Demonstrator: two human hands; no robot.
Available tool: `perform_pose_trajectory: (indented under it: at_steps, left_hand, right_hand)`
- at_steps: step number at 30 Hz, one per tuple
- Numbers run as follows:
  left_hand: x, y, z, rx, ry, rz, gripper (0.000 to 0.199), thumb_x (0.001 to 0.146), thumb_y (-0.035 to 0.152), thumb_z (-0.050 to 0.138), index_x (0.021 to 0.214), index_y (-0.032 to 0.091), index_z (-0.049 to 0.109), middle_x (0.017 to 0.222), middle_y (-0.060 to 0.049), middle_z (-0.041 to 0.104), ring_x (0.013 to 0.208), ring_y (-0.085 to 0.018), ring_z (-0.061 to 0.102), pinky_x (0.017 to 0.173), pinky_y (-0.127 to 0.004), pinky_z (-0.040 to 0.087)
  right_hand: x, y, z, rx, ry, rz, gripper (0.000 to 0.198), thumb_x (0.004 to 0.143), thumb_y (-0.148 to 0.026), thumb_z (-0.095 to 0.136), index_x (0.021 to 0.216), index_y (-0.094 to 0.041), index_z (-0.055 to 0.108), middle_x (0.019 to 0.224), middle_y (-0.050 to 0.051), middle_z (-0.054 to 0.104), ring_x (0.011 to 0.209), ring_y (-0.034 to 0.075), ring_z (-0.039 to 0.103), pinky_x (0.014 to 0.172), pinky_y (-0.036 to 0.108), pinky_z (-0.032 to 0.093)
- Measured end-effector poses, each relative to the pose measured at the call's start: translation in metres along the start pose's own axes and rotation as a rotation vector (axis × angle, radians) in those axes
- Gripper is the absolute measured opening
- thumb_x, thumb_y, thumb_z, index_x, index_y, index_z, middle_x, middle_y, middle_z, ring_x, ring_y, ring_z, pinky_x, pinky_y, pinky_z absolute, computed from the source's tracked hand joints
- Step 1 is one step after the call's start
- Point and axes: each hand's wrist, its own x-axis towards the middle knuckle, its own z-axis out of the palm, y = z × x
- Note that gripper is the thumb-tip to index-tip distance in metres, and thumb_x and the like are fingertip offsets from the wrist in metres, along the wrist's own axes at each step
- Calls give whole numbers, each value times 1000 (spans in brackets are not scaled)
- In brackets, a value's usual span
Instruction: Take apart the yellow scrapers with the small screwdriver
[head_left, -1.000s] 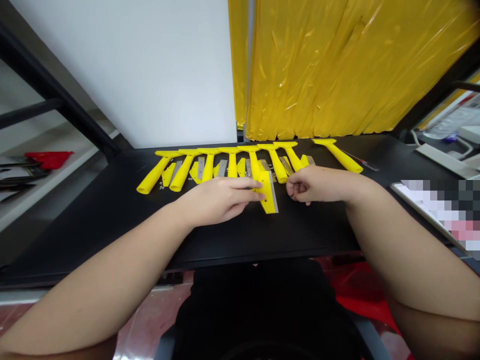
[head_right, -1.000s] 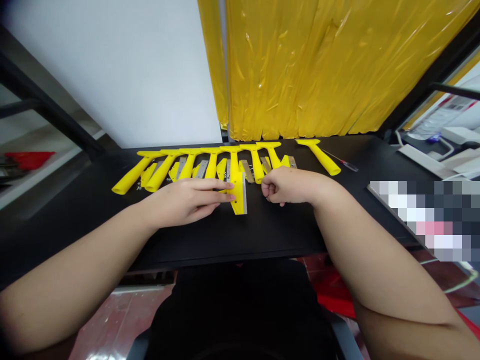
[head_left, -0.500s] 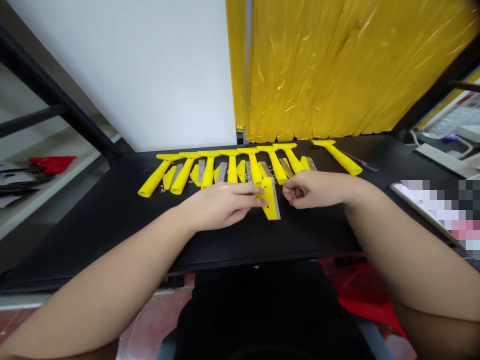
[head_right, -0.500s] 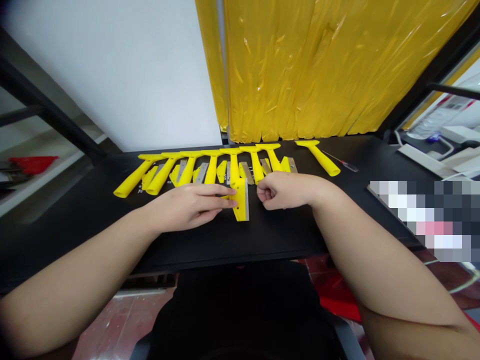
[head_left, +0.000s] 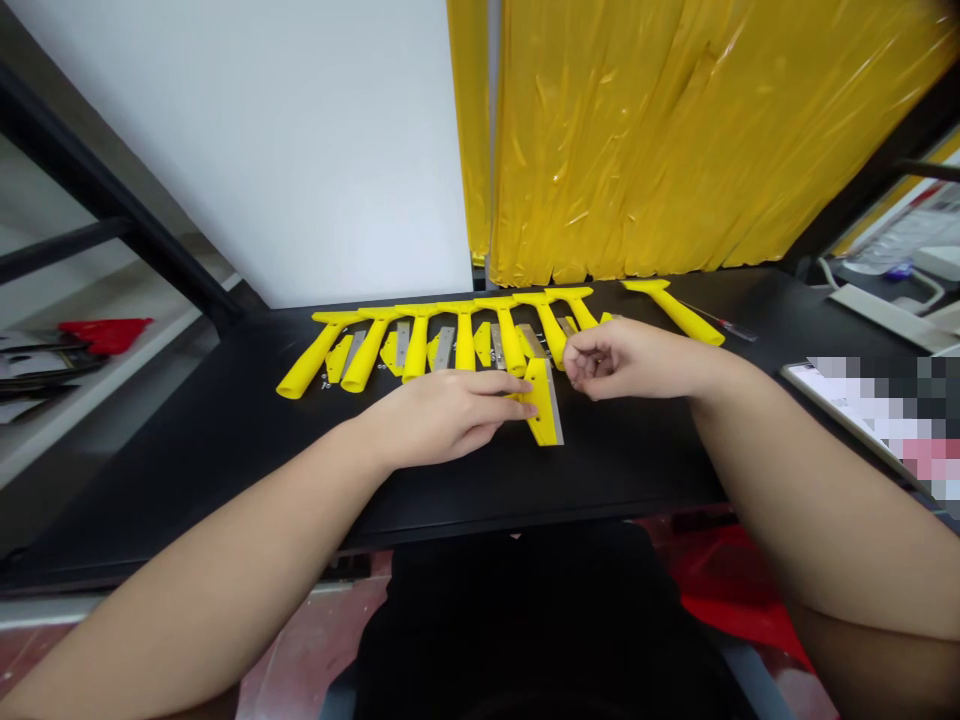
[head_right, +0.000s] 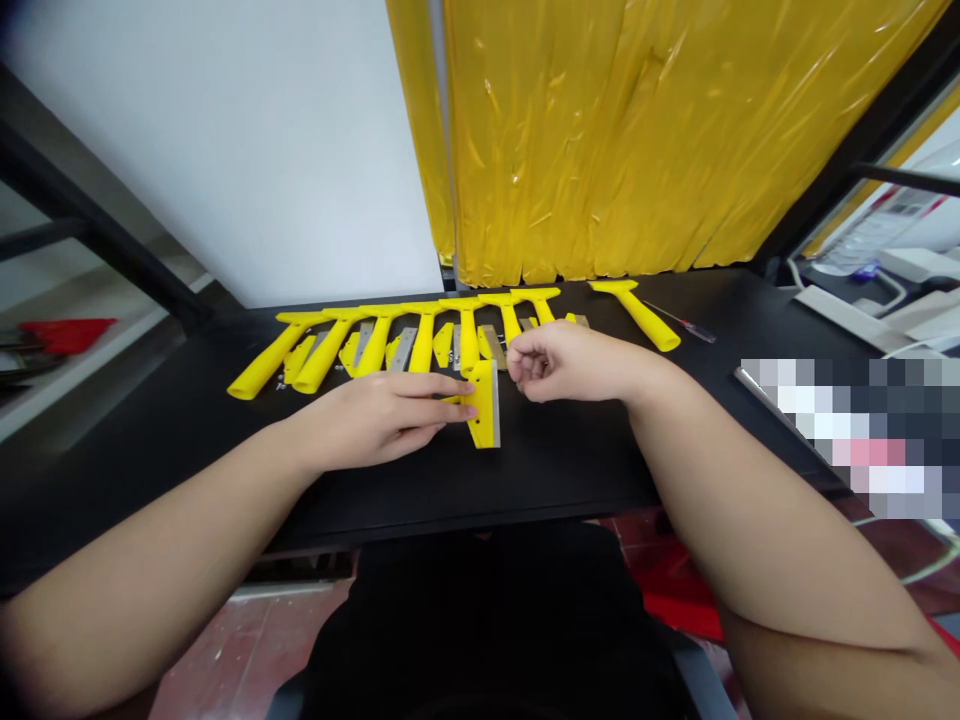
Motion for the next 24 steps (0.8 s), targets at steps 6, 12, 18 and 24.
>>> perform_pose_trajectory:
  at_steps: [6,12,18,24]
  left_hand:
    - [0,1,2,37,1,25,41,106,12,54,139,26,73,148,-5,70,128,-22,73,109,-35,62]
    - [2,2,3,58,11,35,38,106,12,56,136,26,73,148,-6,70,128,-21,74,110,-34,61]
    - [2,4,5,120,22,29,38,106,14,58,138,27,73,150,-5,69,123,-22,76,103,-35,65]
    - [3,5,7,171,20,34,38,106,14,57,138,27,74,149,-4,70,124,-21,76,105,-33,64]
  right_hand:
    - [6,4,1,204,143,-52,21,78,-35,84,86,-21,71,81,3,73,74,19,70,71,32,58]
    - [18,6,16,285,258,-120,17,78,-35,84,82,-22,74,89,3,74,86,19,68,86,34,56]
    - [27,8,31,475,162,-72,13,73,-26,84,81,-20,76,89,3,77,84,17,70,82,32,59]
    - [32,4,38,584,190,-41,16,66,-20,82,73,-20,68,73,0,70,67,12,62,61,23,54]
